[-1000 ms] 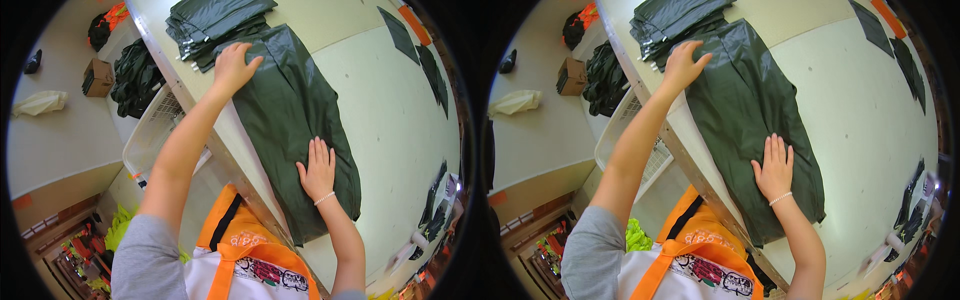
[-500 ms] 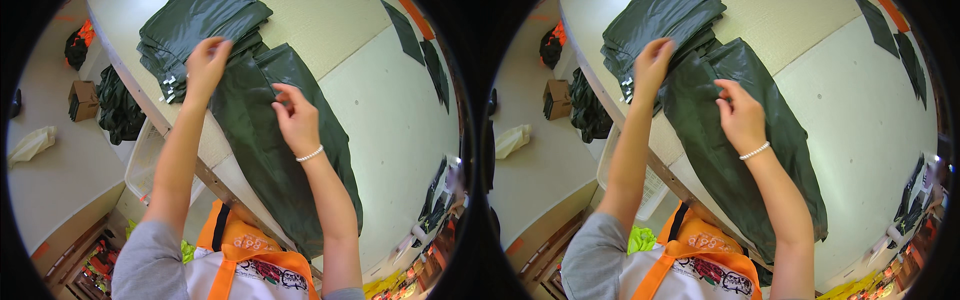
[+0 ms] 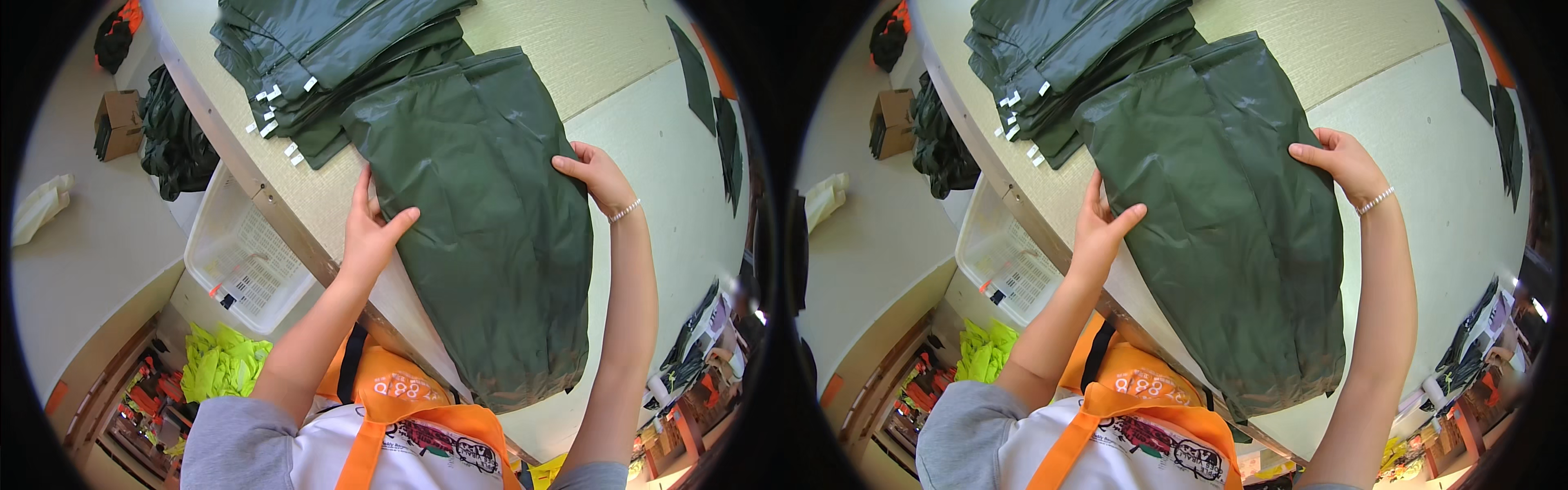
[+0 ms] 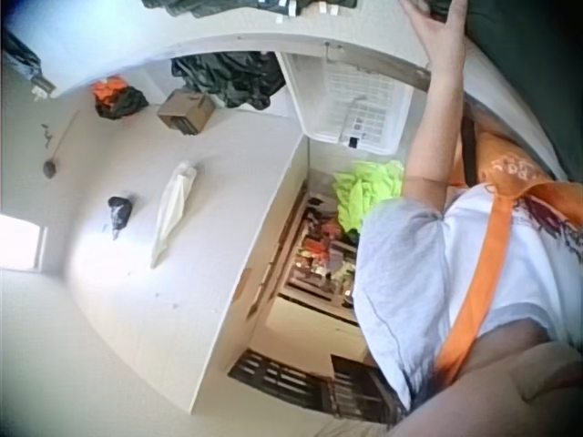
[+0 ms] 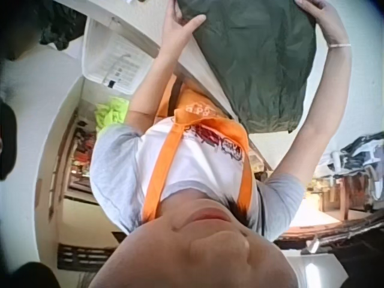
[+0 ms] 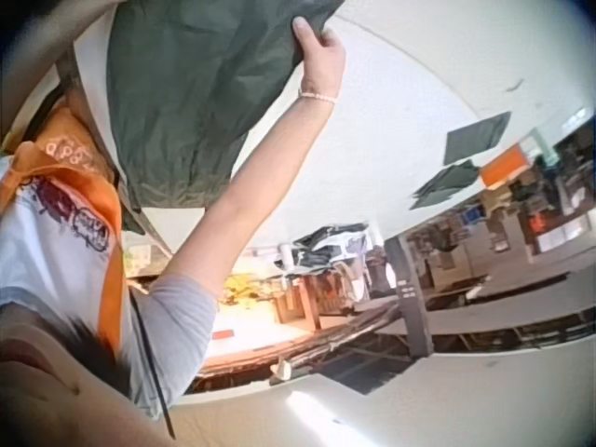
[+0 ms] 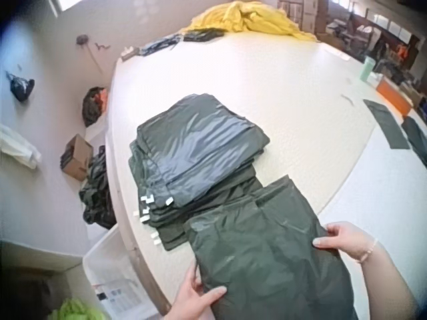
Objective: The person folds a dark green raincoat on a white table. They smooth the fabric, fold the sleeves inward, fold the body in half, then fold it into a compact rectangle and place it in a white basket.
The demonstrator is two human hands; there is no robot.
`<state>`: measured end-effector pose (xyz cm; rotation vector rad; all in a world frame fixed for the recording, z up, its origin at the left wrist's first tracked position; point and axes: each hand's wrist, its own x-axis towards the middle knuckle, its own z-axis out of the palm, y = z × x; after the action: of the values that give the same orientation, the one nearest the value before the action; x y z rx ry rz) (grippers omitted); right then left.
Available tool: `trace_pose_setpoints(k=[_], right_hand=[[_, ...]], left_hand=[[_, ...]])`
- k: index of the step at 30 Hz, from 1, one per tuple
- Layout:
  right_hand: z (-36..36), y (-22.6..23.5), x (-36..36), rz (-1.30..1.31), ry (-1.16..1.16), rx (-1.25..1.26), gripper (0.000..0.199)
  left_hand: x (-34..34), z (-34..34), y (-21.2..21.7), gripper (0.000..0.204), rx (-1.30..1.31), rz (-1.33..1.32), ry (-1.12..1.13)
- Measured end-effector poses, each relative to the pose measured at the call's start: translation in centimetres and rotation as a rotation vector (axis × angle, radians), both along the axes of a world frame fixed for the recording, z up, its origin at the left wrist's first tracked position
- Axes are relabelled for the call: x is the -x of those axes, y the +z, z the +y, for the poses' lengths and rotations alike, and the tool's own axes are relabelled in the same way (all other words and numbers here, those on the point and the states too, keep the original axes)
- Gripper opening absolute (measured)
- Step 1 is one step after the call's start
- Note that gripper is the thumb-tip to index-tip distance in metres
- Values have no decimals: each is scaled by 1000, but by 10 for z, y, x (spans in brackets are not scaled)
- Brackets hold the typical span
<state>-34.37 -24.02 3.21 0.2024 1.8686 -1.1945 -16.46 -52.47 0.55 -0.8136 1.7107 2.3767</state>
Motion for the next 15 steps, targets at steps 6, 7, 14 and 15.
trace_pose_setpoints(k=[6, 7, 14, 15], right_hand=[[-18, 42, 4, 19, -116, 283, 42], [-19, 49, 3, 78, -135, 360, 43], [-17, 7, 3, 279, -76, 64, 78], [-16, 9, 6, 269, 0, 146, 76]], left_hand=[[13, 6, 30, 83, -72, 192, 196], [12, 4, 46, 82, -111, 232, 227], [12, -4, 3, 73, -172, 61, 102], [11, -3, 2, 70, -203, 123, 118]])
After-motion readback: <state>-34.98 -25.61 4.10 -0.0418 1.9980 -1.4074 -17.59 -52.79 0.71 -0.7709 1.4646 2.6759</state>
